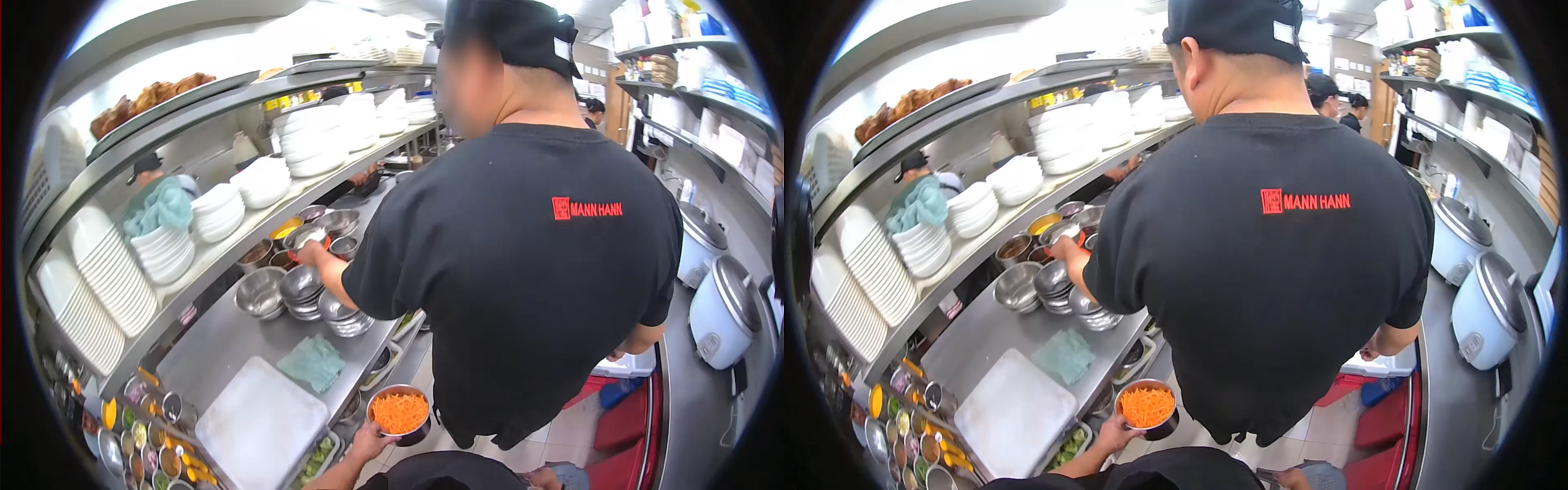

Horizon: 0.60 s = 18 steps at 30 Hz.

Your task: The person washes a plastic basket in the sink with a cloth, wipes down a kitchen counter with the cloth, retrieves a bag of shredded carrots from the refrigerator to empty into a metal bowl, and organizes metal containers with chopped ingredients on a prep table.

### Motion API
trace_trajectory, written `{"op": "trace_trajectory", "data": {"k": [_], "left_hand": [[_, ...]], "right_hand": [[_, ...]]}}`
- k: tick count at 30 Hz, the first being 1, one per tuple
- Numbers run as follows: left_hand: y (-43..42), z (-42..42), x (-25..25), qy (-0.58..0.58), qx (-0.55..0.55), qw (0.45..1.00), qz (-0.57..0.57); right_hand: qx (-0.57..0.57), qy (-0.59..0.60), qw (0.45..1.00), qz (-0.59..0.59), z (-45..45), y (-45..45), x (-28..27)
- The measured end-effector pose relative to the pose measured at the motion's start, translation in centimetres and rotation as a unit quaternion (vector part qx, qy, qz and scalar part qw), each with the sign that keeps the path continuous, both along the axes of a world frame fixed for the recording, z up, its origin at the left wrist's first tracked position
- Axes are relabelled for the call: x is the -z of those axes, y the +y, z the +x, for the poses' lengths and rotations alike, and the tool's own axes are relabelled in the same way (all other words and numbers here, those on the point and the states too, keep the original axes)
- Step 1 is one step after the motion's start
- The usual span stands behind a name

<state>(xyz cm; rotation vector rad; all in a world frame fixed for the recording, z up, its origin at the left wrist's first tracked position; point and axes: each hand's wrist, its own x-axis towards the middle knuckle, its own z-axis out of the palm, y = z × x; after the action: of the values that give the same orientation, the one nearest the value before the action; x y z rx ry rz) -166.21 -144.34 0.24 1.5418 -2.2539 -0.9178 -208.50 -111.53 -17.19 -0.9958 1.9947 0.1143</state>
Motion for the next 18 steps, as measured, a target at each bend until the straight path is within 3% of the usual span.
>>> {"op": "trace_trajectory", "data": {"k": [11, 16, 18], "left_hand": [[7.5, 3.6, -1.2, 0.023, -0.148, 0.987, -0.055], [9.8, 5.2, 1.6, 0.025, -0.225, 0.974, 0.009], [10.6, 5.1, 1.8, 0.005, -0.226, 0.974, -0.024]], "right_hand": [[-0.098, 0.024, 0.994, 0.036, -3.0, 3.1, 3.0], [-0.136, 0.045, 0.989, 0.037, -4.5, 4.9, 5.7], [-0.151, 0.066, 0.986, 0.01, -4.4, 4.5, 6.0]]}}
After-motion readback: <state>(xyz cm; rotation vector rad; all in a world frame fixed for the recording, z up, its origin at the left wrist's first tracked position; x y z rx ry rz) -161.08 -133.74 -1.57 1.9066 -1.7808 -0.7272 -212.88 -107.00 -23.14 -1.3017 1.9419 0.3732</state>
